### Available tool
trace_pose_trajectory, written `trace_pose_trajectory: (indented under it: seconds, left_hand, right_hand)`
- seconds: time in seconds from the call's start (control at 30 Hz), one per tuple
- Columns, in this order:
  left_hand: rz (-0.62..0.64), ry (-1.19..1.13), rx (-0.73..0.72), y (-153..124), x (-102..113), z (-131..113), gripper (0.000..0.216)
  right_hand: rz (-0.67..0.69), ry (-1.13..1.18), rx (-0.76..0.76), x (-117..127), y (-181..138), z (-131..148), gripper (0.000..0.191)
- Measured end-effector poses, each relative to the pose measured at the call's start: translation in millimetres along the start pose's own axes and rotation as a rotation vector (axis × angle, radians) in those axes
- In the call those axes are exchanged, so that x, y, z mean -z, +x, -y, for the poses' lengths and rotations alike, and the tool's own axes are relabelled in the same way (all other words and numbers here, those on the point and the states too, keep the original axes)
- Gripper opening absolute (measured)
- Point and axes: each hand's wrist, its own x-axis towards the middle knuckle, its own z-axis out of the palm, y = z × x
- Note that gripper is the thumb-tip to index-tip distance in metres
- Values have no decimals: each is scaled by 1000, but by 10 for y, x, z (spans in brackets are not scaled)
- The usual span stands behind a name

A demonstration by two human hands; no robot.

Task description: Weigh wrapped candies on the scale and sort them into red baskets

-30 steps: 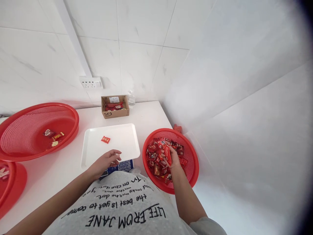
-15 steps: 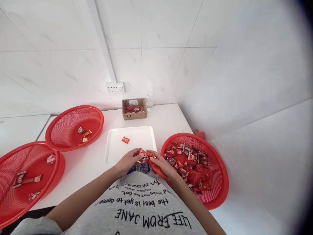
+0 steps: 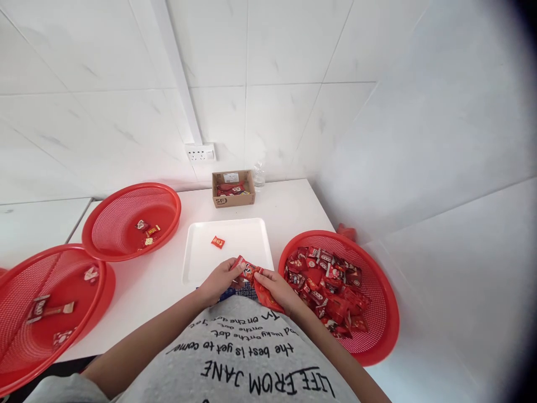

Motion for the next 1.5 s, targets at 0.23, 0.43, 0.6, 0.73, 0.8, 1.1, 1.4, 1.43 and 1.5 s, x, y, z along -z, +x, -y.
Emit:
trace_pose_trajectory:
  seconds: [0.23,0.43,0.6,0.73,0.8,1.1,1.4,1.43,1.5]
  left_hand:
    - [-27,-118,24,49,106,62,39]
    - [-243,-73,88,59,500,113,53]
    - [-544,477,-29,-12,729,153,73]
    - [-542,686,-286,-60,567,143,51]
    - [-287,604,-215,-86,378,102,43]
    - [83,75,23,-9,-42,107,34]
    - [-317,263,-164,203,472,-64,49]
    - [-406,370,-211,214,513,-63,51]
    - [-531,546,-288,219,558,-32,51]
  right_hand:
    - [3,-86,57,-9,16,-66,37]
    - [-196,-139,40,56,-23,-28,46]
    - [-293,-58,55,65,-4,-69,45]
    - [-315,36,96,46,52,-117,45]
    - [-321,46,137,26,77,-136,44]
    - [-364,86,179,-27,36,-106,34]
    - [-452,245,173,48,-14,-124,33]
    - [-453,228,162,46,-7,-136,33]
    - [-440,195,137,39,6,-153,35]
